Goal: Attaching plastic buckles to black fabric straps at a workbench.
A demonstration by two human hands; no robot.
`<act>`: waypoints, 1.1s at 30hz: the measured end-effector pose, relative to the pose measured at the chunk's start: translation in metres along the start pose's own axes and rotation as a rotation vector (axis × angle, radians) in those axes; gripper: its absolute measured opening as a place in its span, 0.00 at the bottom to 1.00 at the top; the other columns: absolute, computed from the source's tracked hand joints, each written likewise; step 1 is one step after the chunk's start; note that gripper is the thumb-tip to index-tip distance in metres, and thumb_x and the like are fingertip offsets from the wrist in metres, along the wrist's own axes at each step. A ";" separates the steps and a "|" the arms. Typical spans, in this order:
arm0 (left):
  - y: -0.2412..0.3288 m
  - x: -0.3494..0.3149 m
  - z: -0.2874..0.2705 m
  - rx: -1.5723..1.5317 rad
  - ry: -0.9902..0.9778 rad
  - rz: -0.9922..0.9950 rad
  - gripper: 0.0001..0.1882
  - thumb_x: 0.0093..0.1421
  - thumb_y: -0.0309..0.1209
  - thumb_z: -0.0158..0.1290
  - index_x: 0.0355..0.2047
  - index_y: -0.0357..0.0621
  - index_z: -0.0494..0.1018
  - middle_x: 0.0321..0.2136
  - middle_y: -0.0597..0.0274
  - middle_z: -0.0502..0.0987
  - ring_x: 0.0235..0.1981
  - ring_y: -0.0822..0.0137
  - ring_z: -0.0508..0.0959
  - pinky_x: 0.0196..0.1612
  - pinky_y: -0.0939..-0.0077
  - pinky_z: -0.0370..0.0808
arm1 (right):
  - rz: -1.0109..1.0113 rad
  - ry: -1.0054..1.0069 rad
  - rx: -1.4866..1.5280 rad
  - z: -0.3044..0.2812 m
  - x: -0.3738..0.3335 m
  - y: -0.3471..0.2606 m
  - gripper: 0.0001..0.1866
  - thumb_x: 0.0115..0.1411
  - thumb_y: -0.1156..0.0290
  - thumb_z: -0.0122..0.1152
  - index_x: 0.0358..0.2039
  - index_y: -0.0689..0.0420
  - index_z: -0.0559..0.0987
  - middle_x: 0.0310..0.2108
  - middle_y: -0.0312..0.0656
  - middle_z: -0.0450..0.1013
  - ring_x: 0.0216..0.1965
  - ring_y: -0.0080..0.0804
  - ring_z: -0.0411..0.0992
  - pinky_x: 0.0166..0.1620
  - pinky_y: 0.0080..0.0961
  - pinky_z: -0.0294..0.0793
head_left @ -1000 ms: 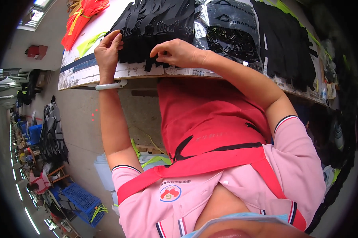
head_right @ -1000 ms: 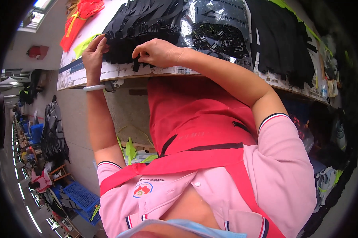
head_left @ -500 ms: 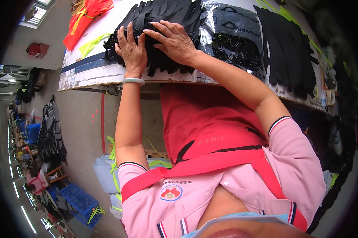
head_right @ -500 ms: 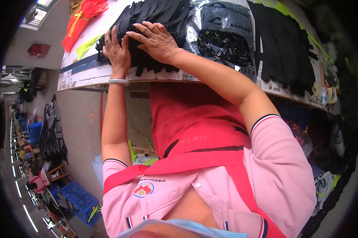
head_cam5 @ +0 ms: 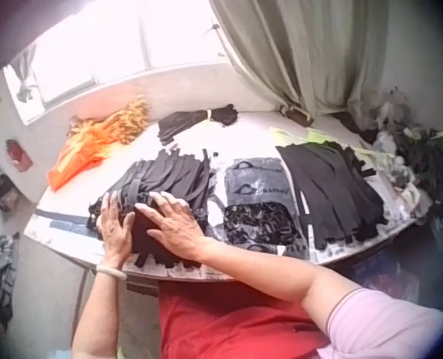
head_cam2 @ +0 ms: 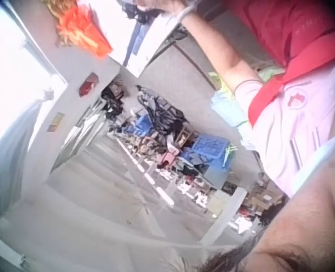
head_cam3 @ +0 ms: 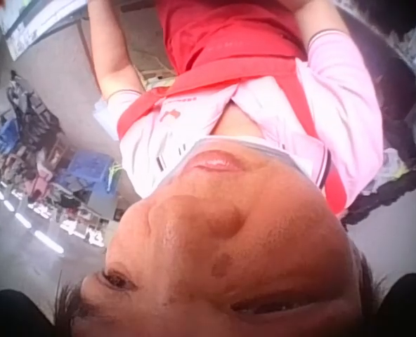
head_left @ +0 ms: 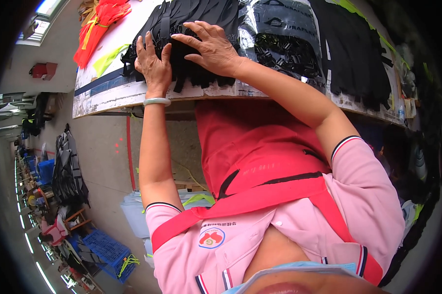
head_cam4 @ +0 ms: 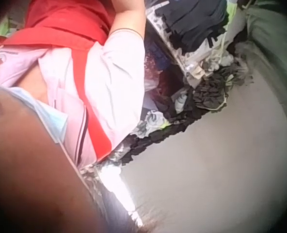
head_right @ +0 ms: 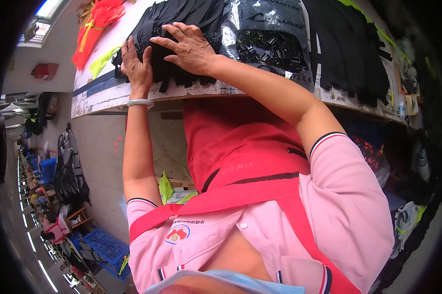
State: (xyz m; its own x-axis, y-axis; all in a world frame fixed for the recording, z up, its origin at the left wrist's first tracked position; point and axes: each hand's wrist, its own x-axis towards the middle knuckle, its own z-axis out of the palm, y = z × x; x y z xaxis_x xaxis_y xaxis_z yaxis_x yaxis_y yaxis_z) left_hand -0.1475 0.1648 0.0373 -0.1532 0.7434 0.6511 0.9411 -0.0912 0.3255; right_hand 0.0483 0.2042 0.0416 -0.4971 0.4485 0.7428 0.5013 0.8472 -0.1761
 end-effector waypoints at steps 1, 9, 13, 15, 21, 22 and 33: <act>0.001 -0.002 -0.004 0.001 -0.009 -0.016 0.38 0.61 0.61 0.41 0.65 0.54 0.54 0.65 0.49 0.51 0.66 0.54 0.53 0.61 0.46 0.46 | 0.010 0.025 0.058 -0.008 -0.005 -0.001 0.28 0.56 0.60 0.62 0.58 0.41 0.68 0.58 0.39 0.61 0.57 0.39 0.61 0.58 0.35 0.56; 0.130 -0.018 0.000 -0.580 -0.099 0.018 0.24 0.57 0.23 0.57 0.54 0.41 0.66 0.46 0.57 0.71 0.38 0.68 0.75 0.41 0.78 0.72 | 0.368 -0.162 0.590 -0.104 -0.122 -0.013 0.15 0.58 0.72 0.59 0.46 0.55 0.75 0.47 0.45 0.68 0.48 0.42 0.69 0.51 0.33 0.68; 0.199 -0.032 0.064 -0.798 -0.535 0.092 0.08 0.58 0.26 0.57 0.38 0.38 0.78 0.30 0.61 0.79 0.26 0.75 0.77 0.31 0.83 0.72 | 0.535 -0.274 0.730 -0.126 -0.171 -0.020 0.08 0.59 0.74 0.57 0.38 0.59 0.78 0.41 0.45 0.71 0.42 0.42 0.72 0.46 0.31 0.73; 0.219 -0.026 0.101 -0.515 -0.598 0.199 0.20 0.58 0.41 0.56 0.40 0.35 0.77 0.37 0.51 0.78 0.38 0.59 0.77 0.42 0.69 0.73 | 0.517 -0.268 0.736 -0.132 -0.181 -0.019 0.06 0.58 0.72 0.57 0.35 0.59 0.79 0.37 0.44 0.73 0.40 0.43 0.73 0.44 0.32 0.73; 0.243 -0.018 0.165 -0.012 -0.559 0.186 0.47 0.50 0.67 0.50 0.57 0.40 0.64 0.56 0.39 0.63 0.58 0.42 0.61 0.54 0.42 0.61 | 0.614 -0.348 0.803 -0.143 -0.198 -0.008 0.07 0.59 0.71 0.56 0.36 0.59 0.79 0.36 0.45 0.74 0.40 0.43 0.74 0.44 0.33 0.73; 0.254 -0.019 0.162 -0.023 -0.606 0.186 0.47 0.49 0.67 0.51 0.57 0.42 0.65 0.55 0.39 0.64 0.57 0.42 0.62 0.53 0.42 0.61 | 0.639 -0.361 0.808 -0.143 -0.203 -0.005 0.08 0.59 0.71 0.56 0.36 0.59 0.79 0.36 0.46 0.74 0.40 0.43 0.74 0.44 0.33 0.73; 0.229 -0.001 0.152 -0.701 -0.755 -0.215 0.27 0.50 0.34 0.65 0.50 0.37 0.73 0.37 0.53 0.80 0.35 0.66 0.79 0.42 0.75 0.74 | 0.611 -0.387 0.856 -0.149 -0.204 0.002 0.08 0.59 0.69 0.56 0.36 0.58 0.79 0.37 0.45 0.75 0.40 0.44 0.74 0.44 0.35 0.73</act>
State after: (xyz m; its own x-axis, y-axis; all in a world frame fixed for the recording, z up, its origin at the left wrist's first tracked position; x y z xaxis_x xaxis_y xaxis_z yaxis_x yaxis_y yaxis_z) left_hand 0.1143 0.2439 0.0077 0.1585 0.9872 0.0151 0.4943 -0.0926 0.8643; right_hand 0.2562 0.0715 -0.0139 -0.5960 0.7879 0.1549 0.1583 0.3044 -0.9393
